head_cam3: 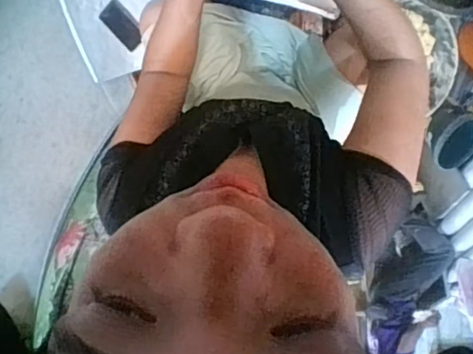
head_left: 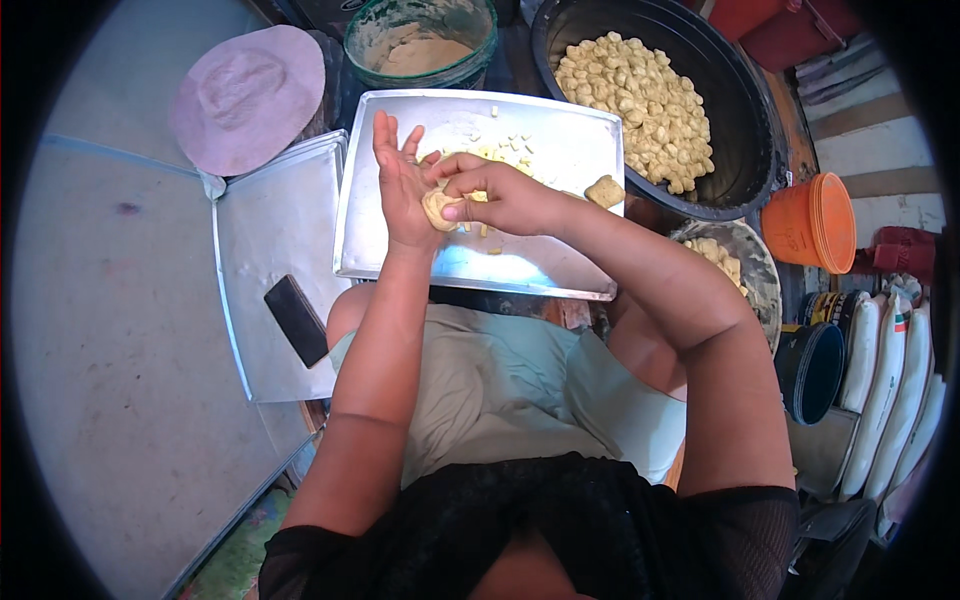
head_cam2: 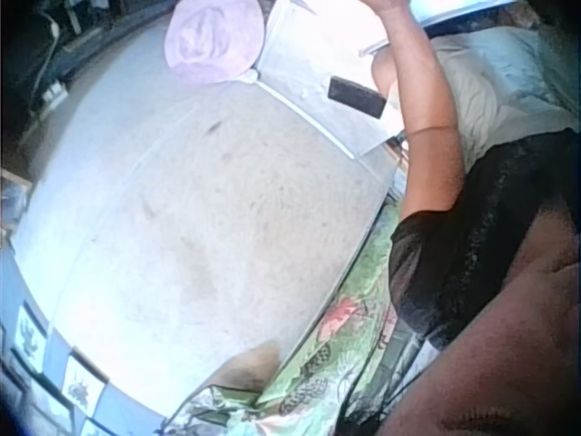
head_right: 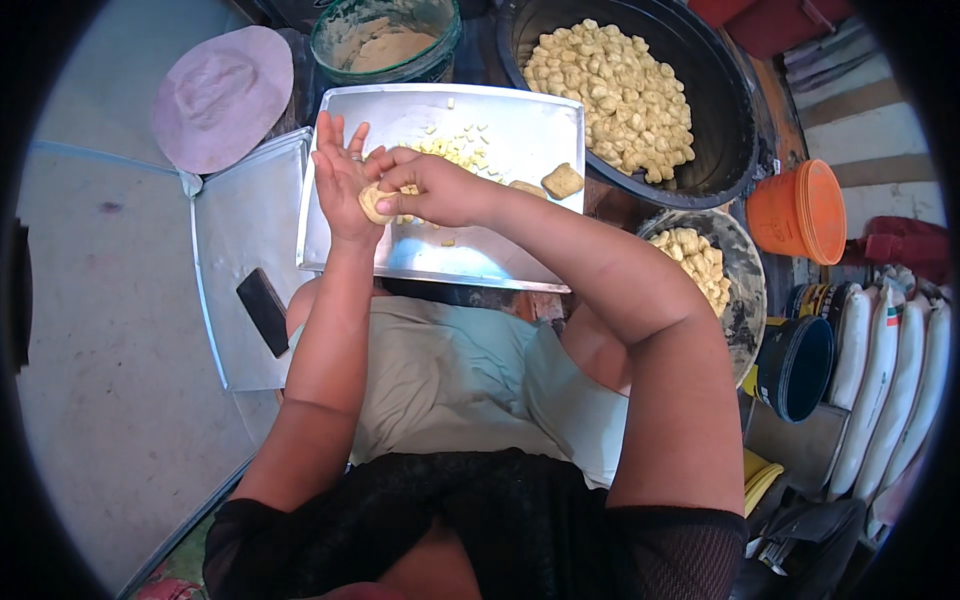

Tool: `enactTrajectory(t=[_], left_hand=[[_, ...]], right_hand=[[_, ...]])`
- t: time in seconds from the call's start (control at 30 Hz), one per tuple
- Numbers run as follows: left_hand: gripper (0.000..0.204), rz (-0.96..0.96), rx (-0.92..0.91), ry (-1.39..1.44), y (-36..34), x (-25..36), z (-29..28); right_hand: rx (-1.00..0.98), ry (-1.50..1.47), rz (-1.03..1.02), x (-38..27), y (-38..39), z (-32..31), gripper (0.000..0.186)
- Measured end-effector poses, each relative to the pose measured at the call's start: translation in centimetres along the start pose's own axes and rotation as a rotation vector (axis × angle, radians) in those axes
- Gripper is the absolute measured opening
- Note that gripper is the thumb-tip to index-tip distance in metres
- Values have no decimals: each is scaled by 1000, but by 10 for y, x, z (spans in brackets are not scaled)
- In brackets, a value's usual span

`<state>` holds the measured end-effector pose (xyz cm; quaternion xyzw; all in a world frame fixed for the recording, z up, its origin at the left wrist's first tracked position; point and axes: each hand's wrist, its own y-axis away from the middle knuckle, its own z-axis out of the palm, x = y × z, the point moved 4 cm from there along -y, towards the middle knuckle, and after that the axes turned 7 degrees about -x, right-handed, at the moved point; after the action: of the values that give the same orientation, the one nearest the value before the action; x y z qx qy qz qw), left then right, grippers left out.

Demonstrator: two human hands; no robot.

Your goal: The person flattens pieces of dough, adds diced filling from a tray, pinches the dough closed by hand, and places the shaped dough pieces into a bowl.

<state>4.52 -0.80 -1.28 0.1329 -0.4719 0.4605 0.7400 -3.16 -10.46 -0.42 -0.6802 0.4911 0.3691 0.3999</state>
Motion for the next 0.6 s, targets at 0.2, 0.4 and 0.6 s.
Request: enactTrajectory(t=[0.2, 0.4, 0.6], left_hand=[[57, -15, -244, -123, -1, -11, -9], [41, -247, -245, -237, 6, -12, 11], [54, -247, -284, -287, 17, 24, 25]], right_hand=[[117, -393, 97, 6, 1, -5, 19], [280, -128, 206, 6, 9, -37, 24], [175, -104, 261, -17, 30, -58, 22]])
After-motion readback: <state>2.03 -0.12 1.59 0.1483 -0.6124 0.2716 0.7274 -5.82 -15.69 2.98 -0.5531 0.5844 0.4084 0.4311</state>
